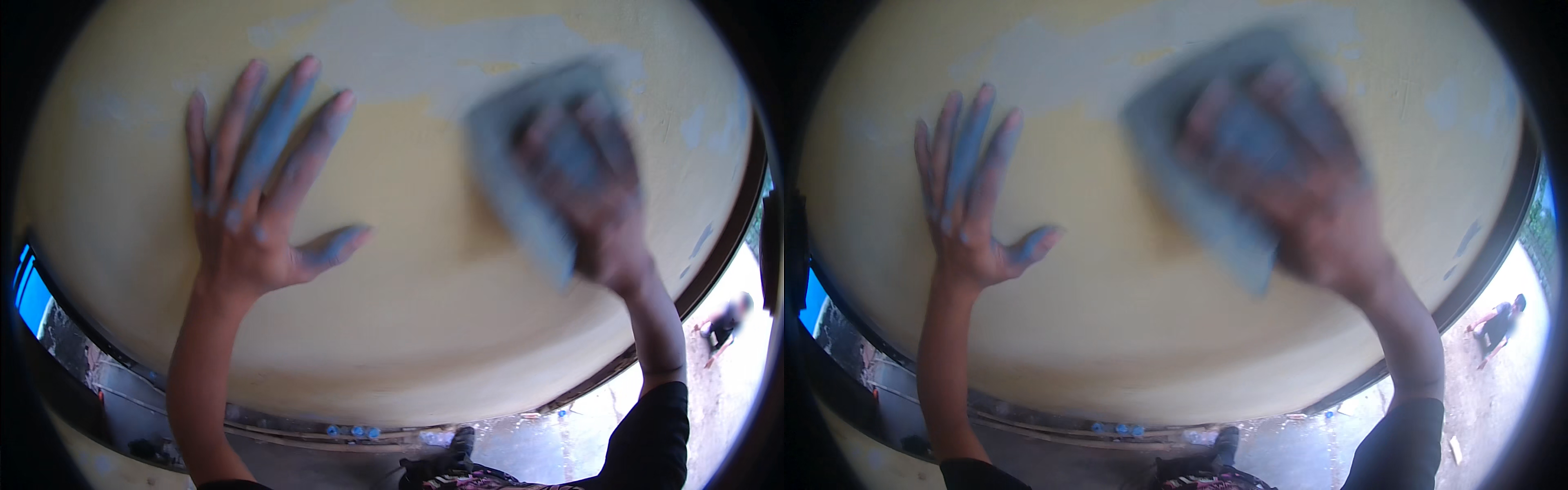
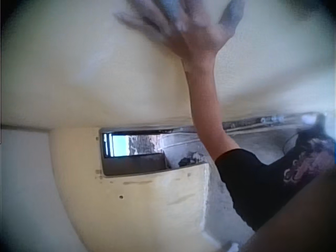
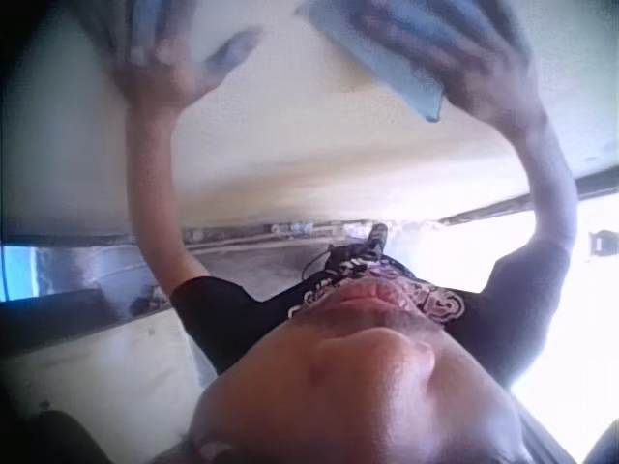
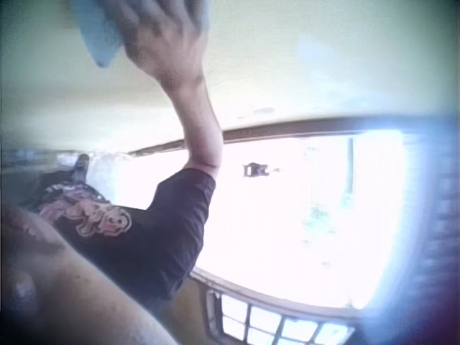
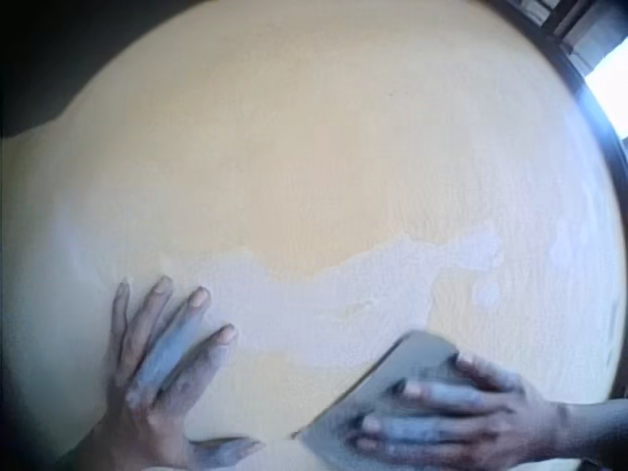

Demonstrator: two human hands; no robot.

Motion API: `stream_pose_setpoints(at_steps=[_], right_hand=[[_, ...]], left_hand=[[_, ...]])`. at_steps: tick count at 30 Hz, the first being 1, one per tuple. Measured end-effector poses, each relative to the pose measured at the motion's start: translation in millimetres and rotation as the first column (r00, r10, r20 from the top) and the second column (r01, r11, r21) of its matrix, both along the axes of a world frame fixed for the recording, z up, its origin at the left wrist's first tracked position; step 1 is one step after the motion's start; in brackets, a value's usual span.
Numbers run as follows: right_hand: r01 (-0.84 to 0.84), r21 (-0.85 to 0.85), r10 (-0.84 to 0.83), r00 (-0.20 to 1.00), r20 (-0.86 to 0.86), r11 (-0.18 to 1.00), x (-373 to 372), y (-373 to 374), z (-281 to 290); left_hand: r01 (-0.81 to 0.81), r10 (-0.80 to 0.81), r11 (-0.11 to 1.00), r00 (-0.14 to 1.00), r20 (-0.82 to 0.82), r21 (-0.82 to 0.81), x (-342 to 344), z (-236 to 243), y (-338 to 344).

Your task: The person uses a piece of sandpaper to sand a plastered section of a wall by hand, moving the sandpaper in circular and linear motions across the surface.

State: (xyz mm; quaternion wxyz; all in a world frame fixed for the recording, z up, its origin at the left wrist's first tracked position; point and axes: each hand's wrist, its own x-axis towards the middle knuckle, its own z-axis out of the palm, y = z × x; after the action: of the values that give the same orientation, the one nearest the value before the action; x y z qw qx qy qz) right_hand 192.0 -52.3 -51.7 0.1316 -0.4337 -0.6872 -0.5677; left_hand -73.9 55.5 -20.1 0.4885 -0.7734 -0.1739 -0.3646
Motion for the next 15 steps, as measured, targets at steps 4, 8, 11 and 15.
stream_pose_setpoints(at_steps=[4, 8, 11, 15], right_hand=[[-0.015, -0.046, 0.012, 0.998, -0.063, 0.999, 28, -16, 4], [0.015, -0.125, -0.025, 0.997, -0.074, 0.992, 41, -23, -7], [-0.015, -0.016, 0.013, 0.994, -0.105, 1.000, 72, -37, 1], [-0.148, -0.014, 0.141, 0.964, -0.224, 0.989, 85, -41, 11]], left_hand=[[0.025, -0.026, 1.000, 0.997, 0.070, 0.009, 25, 5, -13], [0.160, -0.160, 0.987, 0.987, -0.002, 0.004, 48, 3, -18], [0.231, -0.228, 0.973, 0.968, -0.105, 0.018, 71, 1, -31], [0.274, -0.273, 0.962, 0.956, -0.110, -0.010, 96, -18, -35]])
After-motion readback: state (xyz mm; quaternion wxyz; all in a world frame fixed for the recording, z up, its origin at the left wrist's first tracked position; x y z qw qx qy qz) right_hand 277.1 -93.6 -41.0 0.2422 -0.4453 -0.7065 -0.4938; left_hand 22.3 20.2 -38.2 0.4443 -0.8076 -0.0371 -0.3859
